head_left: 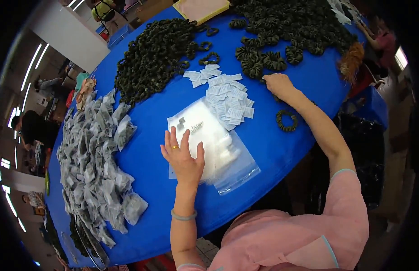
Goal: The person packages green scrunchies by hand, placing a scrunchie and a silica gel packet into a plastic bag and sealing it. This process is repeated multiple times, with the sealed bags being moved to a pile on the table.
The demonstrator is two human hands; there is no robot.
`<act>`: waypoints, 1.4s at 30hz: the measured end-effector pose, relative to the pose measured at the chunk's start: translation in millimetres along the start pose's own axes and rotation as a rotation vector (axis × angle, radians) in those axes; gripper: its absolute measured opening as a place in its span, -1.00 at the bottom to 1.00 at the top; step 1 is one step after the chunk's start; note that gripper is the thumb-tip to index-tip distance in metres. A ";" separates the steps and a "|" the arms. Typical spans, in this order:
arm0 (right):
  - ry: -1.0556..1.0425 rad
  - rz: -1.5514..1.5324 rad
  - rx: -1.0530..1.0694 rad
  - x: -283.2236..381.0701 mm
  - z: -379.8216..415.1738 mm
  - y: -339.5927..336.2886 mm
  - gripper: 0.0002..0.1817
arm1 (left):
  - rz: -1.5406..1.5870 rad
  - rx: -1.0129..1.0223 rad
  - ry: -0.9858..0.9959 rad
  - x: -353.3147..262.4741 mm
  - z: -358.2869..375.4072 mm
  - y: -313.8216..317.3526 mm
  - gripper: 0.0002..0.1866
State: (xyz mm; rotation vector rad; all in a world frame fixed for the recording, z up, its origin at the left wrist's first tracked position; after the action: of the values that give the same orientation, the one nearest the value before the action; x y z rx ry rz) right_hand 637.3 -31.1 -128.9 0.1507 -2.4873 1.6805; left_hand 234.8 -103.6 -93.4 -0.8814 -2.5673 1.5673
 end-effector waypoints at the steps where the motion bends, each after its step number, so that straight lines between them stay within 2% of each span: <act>1: -0.008 -0.029 0.023 -4.7 -4.0 -4.7 -0.72 | 0.002 -0.002 0.001 0.2 -1.3 0.3 -0.46; 3: -0.020 -0.057 0.045 -1.5 -13.2 -32.5 -0.69 | -0.021 -0.006 -0.010 4.3 2.1 -5.6 -0.52; 5: 0.302 -0.218 0.124 0.4 -23.6 -75.1 -0.66 | -0.045 -0.010 -0.027 10.0 6.6 -10.5 -0.57; 6: 0.298 -0.220 0.127 -5.4 -28.0 -65.7 -0.66 | -0.048 -0.009 -0.031 13.8 8.4 -11.9 -0.57; 10: -0.122 0.161 -0.089 -59.0 -46.6 11.1 -0.74 | 0.162 0.203 -0.196 29.7 17.5 -15.8 -0.70; 12: -0.039 0.233 -0.025 -58.5 -41.7 37.1 -0.67 | 0.181 0.252 -0.179 32.8 18.3 -24.5 -0.72; 15: -0.050 0.225 0.031 -81.4 -51.0 49.4 -0.69 | 0.274 0.398 -0.086 42.6 19.3 -42.5 -0.76; 18: -0.105 0.168 -0.058 -74.2 -48.2 30.3 -0.65 | 0.217 0.417 -0.059 52.3 22.7 -42.7 -0.69; 20: 0.453 -0.083 0.140 -60.7 -53.6 -1.8 -0.52 | 0.244 0.384 -0.010 56.6 23.7 -37.7 -0.69; 22: 0.458 -0.098 0.001 -95.8 -55.1 6.4 -0.39 | 0.227 0.333 0.036 53.7 22.6 -39.0 -0.70; 23: 0.440 -0.105 0.008 -102.6 -53.5 7.6 -0.39 | 0.220 0.327 0.018 50.2 22.3 -42.9 -0.70; 25: 0.395 -0.210 -0.251 -111.6 -35.1 4.8 -0.33 | 0.237 0.260 -0.055 40.5 22.5 -50.5 -0.75; 28: 0.316 -0.377 -0.239 -39.6 -3.0 -40.3 -0.38 | 0.227 0.081 -0.044 9.3 29.6 -31.3 -0.86; 30: 0.311 -0.507 -0.036 23.6 15.3 -70.1 -0.51 | 0.086 0.124 0.019 -15.9 32.9 -11.4 -0.86; 32: 0.175 -0.614 -0.072 65.0 32.9 -73.5 -0.63 | -0.057 0.241 -0.034 -31.9 38.4 4.9 -0.83; 33: 0.182 -0.684 -0.039 96.5 42.7 -84.4 -0.67 | -0.074 0.217 -0.038 -33.1 39.1 10.3 -0.83; 35: 0.024 -0.763 -0.048 131.2 58.5 -75.5 -0.64 | -0.186 0.286 0.031 -33.4 42.9 19.8 -0.86; 37: -0.122 -0.786 0.018 167.3 71.9 -71.8 -0.58 | -0.169 0.242 0.008 -34.1 45.4 18.1 -0.88; 38: -0.127 -0.787 0.011 182.1 77.5 -70.1 -0.58 | -0.145 0.211 -0.007 -34.8 46.2 16.7 -0.91; 40: -0.272 -0.774 0.045 206.3 85.8 -66.7 -0.55 | -0.090 0.150 -0.027 -34.7 46.0 15.1 -0.95; 42: -0.279 -0.774 0.028 218.4 90.9 -60.7 -0.54 | -0.108 0.140 -0.029 -32.6 45.7 15.8 -0.96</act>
State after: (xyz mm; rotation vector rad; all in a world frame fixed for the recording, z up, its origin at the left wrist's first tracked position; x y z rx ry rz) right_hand 426.4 -139.6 -70.2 1.2376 -2.1141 1.4004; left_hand 256.3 -150.7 -120.2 -0.7002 -2.4413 1.7153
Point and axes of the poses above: each hand's wrist, its own z-axis away from the middle knuckle, its own y-axis out of the palm, x = y × z, the point moved 1 cm from there along -z, towards the middle knuckle, and after that the axes turned 1 degree about x, right-handed, at the moved point
